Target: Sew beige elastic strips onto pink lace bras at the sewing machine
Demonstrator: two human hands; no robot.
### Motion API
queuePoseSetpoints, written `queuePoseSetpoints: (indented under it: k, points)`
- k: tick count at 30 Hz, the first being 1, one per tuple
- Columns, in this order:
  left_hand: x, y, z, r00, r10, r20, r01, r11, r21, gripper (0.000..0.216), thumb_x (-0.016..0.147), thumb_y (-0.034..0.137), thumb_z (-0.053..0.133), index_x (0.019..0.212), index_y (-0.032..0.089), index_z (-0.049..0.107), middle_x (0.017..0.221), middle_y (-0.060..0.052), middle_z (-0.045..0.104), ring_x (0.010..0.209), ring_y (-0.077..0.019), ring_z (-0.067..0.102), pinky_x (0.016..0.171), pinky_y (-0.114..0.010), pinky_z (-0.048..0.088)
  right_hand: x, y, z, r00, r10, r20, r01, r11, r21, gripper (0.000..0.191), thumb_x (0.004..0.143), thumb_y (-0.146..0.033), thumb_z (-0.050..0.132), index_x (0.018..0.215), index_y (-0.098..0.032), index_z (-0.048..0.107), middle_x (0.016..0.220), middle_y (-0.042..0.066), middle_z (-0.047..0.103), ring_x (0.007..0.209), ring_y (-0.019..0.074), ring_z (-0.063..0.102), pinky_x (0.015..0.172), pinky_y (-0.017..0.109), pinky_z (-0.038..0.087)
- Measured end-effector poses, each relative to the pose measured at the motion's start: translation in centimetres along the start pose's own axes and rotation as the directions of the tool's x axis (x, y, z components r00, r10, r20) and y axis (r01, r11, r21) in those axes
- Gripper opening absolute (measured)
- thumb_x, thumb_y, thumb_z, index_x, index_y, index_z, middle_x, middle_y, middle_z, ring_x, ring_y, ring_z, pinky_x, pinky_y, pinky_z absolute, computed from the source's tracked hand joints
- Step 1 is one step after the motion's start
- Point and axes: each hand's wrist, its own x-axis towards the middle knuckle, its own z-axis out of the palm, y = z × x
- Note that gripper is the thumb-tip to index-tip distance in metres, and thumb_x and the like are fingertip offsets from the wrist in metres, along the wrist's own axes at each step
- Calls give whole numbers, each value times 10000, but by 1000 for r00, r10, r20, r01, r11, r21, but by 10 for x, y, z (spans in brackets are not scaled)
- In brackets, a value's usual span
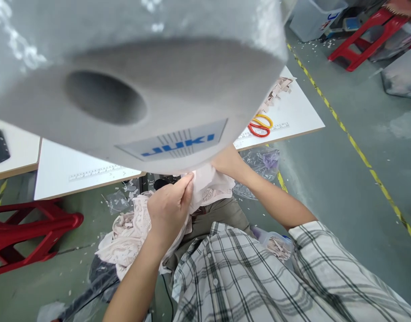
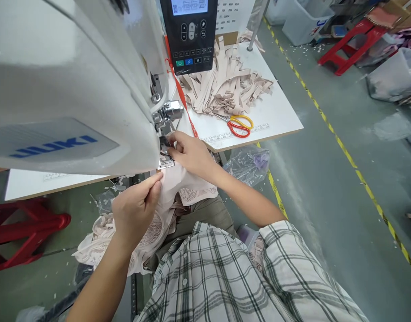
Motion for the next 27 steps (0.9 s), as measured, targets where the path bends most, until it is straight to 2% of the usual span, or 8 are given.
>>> queuePoseSetpoints:
  k: [10,16,20,27]
  points:
    - [-2,-2,-3,1000,-27,1,27,999,29,340,1000,339,463,1058,206,770,788,-37,784,603,-137,657,575,-248,399,-8,0,-7,1000,-23,16,23,999,36,186,885,-366,574,908,-196,646,654,-20,612,649,158,539,684,290,418]
    - [-2,0,-5,998,-63,20,62,997,37,341,996,350,463,1061,223,773,738,-30,765,606,-134,651,561,-234,380,-13,5,-11,999,-48,17,45,992,114,156,847,-330,595,870,-183,643,631,-45,553,600,108,459,589,243,342]
    - [-3,2,-4,998,-64,-4,65,997,38,327,994,343,474,1082,226,766,796,-34,781,644,-135,671,585,-226,394,-15,10,-12,998,-62,25,56,977,207,135,826,-323,597,843,-189,605,643,-50,541,582,91,438,570,231,342]
    - [-1,6,-6,998,-62,-25,63,998,14,316,993,329,476,1075,221,762,926,-45,801,722,-146,707,632,-219,446,-16,21,-12,992,-121,28,109,957,270,126,798,-281,589,882,-188,608,695,-36,581,626,100,513,609,235,401]
